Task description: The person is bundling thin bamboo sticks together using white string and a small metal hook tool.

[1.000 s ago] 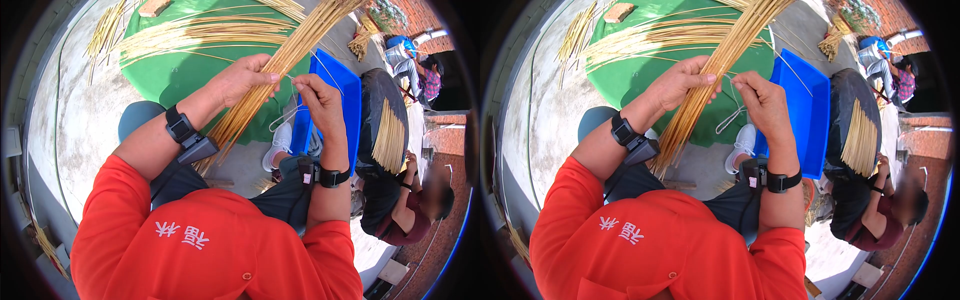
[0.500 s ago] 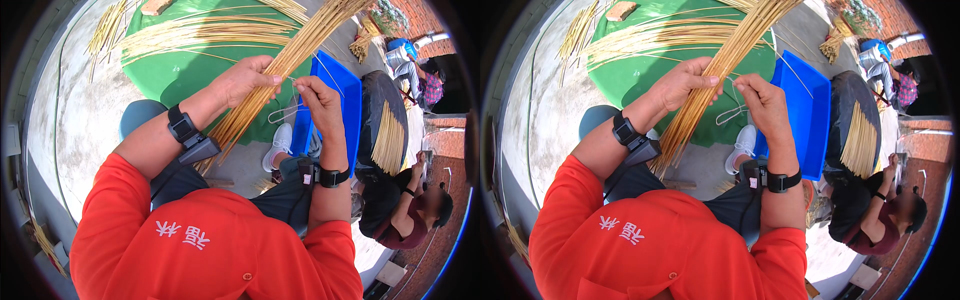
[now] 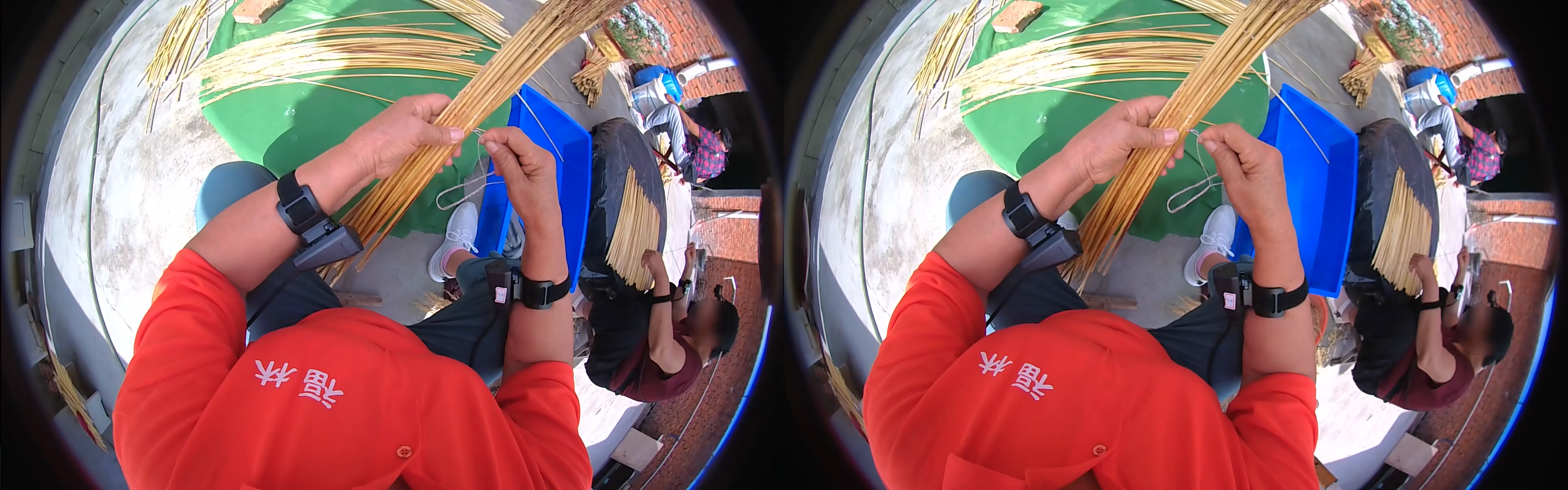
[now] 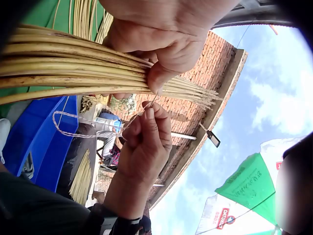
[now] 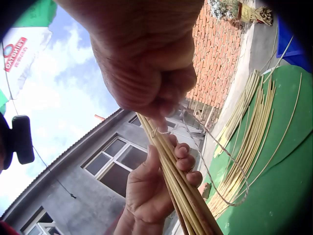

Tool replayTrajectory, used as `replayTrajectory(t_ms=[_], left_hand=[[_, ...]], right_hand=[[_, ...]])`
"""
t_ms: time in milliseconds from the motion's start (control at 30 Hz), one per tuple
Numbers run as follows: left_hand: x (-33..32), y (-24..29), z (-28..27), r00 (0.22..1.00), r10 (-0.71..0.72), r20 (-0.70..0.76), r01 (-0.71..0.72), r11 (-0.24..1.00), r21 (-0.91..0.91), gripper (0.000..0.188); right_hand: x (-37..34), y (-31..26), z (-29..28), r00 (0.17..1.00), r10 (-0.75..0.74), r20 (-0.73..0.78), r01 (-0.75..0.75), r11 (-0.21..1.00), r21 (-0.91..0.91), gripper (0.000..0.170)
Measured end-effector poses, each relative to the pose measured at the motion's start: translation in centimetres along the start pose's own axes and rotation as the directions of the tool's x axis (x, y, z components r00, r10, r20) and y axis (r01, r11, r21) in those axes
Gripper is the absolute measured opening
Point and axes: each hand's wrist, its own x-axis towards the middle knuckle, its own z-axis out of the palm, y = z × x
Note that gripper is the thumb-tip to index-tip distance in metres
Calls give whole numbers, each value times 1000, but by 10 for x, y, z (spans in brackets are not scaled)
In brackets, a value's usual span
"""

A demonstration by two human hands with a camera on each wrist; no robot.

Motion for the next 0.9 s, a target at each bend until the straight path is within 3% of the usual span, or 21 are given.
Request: replayTrajectory(t_ms=[367, 467, 533, 667, 900], left_hand=[[0, 4, 2, 999, 21, 43, -23, 999, 34, 26], [-1, 7, 5, 999, 31, 32, -33, 997, 76, 28], [1, 4, 3, 998, 31, 47, -35, 995, 95, 29], [2, 0, 1, 999, 39, 37, -43, 993, 111, 29], [2, 0, 2, 996, 56, 72, -65, 990, 124, 30]], right_hand=[[3, -5, -5, 1000, 23, -12, -23, 1000, 19, 7], [3, -12, -9, 993, 117, 15, -115, 988, -102, 8], [4, -12, -8, 999, -50, 7, 51, 982, -182, 9], [3, -13, -3, 1000, -28, 13, 30, 980, -198, 10], [6, -9, 4, 977, -206, -44, 187, 943, -276, 10]])
